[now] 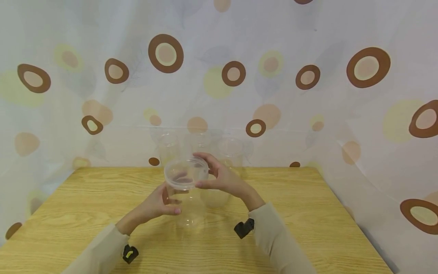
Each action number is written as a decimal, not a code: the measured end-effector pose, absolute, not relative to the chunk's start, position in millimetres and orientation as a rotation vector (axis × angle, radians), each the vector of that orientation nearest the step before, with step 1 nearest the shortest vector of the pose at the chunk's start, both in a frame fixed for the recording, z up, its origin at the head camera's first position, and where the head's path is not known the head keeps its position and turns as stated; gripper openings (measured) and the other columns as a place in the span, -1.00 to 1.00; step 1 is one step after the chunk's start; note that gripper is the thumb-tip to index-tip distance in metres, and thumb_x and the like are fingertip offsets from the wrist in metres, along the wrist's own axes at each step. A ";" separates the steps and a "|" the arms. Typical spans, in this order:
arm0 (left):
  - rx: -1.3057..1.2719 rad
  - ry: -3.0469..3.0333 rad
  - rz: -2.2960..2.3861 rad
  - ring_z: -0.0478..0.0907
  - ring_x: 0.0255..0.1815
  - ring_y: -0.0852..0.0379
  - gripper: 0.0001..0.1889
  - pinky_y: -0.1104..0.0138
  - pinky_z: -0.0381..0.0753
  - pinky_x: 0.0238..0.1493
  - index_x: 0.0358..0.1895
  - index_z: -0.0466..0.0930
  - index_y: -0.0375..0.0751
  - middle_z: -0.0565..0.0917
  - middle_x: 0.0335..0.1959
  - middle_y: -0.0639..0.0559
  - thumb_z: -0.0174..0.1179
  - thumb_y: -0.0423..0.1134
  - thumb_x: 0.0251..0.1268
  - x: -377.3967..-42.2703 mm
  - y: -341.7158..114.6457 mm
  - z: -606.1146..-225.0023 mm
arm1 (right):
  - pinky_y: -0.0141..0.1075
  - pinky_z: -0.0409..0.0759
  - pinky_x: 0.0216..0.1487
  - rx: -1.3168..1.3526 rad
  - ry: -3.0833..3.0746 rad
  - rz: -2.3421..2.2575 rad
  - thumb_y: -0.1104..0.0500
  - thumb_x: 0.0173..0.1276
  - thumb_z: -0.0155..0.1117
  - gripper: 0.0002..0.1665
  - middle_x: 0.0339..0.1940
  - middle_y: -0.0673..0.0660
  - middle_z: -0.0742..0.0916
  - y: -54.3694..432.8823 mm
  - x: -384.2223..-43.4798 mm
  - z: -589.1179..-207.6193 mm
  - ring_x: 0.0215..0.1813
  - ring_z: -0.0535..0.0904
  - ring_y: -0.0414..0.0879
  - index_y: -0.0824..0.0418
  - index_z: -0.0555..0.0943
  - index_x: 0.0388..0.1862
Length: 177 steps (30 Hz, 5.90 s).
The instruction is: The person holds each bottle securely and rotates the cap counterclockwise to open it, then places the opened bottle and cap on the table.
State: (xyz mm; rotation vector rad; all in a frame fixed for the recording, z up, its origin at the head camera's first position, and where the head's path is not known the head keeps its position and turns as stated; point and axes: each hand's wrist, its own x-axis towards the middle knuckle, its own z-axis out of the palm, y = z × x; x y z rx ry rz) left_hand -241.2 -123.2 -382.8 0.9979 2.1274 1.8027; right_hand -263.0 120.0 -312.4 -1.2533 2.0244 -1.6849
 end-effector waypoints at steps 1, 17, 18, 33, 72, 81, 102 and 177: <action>1.001 2.123 1.798 0.23 0.29 -0.29 -0.05 -0.05 0.43 0.11 0.41 -0.03 0.05 0.12 0.39 -0.06 0.39 -0.24 -0.05 -241.3 -123.3 -383.1 | -0.07 0.39 0.19 -1.268 1.967 -1.678 0.11 0.19 0.31 -0.07 0.36 0.20 0.24 121.3 -265.6 -312.2 0.32 0.18 0.16 0.17 0.03 0.42; 0.977 2.172 1.829 0.25 0.30 -0.21 -0.06 -0.04 0.43 0.11 0.40 -0.02 0.17 0.16 0.39 0.01 0.37 -0.32 -0.02 -242.7 -122.4 -382.3 | 0.10 0.19 0.32 -1.127 2.398 -1.724 0.11 0.04 0.44 0.05 0.39 0.12 0.26 110.2 -242.7 -313.3 0.38 0.17 0.04 0.09 0.05 0.42; 0.971 2.176 1.831 0.25 0.30 -0.20 -0.07 -0.04 0.43 0.11 0.40 -0.01 0.17 0.16 0.39 0.01 0.37 -0.32 -0.02 -242.6 -122.2 -382.4 | 0.09 0.20 0.30 -1.099 2.441 -1.736 0.11 0.02 0.45 0.05 0.38 0.12 0.27 108.1 -240.0 -314.1 0.38 0.18 0.04 0.10 0.06 0.42; 0.976 2.129 1.826 0.25 0.29 -0.22 -0.06 -0.01 0.44 0.12 0.40 -0.02 0.08 0.15 0.39 -0.05 0.38 -0.27 -0.03 -241.6 -121.7 -383.5 | 0.01 0.31 0.25 -1.078 2.338 -1.786 0.06 0.08 0.41 -0.04 0.32 0.12 0.32 107.8 -241.6 -316.2 0.30 0.26 0.02 0.08 0.11 0.38; 1.040 2.032 1.836 0.23 0.29 -0.30 -0.06 -0.13 0.40 0.10 0.41 -0.06 0.10 0.14 0.39 -0.07 0.37 -0.25 -0.01 -242.2 -120.5 -389.5 | -0.20 0.36 0.21 -1.243 2.060 -1.767 0.12 0.14 0.36 -0.04 0.31 0.21 0.28 117.6 -252.9 -316.8 0.26 0.28 -0.03 0.27 0.03 0.38; 1.040 2.010 1.759 0.25 0.29 -0.24 -0.06 -0.01 0.44 0.11 0.41 -0.07 0.00 0.12 0.39 -0.10 0.37 -0.23 0.00 -241.1 -121.8 -389.1 | -0.28 0.46 0.13 -1.323 1.736 -1.744 0.15 0.14 0.36 0.01 0.32 0.15 0.28 124.3 -267.6 -317.6 0.27 0.25 -0.07 0.33 -0.03 0.40; 0.916 2.162 1.856 0.21 0.33 -0.23 -0.06 -0.07 0.40 0.13 0.40 -0.04 0.24 0.09 0.42 0.05 0.35 -0.32 0.00 -241.0 -121.6 -388.0 | 0.08 0.23 0.30 -1.115 2.386 -1.767 0.03 0.02 0.45 0.10 0.40 0.17 0.23 107.5 -237.0 -318.0 0.41 0.12 0.04 0.10 0.01 0.43; 0.584 2.428 1.917 0.05 0.35 -0.39 -0.14 -0.24 0.19 0.20 0.39 -0.06 -0.01 -0.12 0.45 -0.15 0.28 -0.36 0.08 -253.7 -244.2 -401.2 | -0.49 0.47 -0.02 -0.853 2.335 -1.856 0.35 0.34 0.05 -0.21 0.28 0.05 0.29 280.6 -275.3 -339.3 0.10 0.38 -0.32 0.02 -0.01 0.44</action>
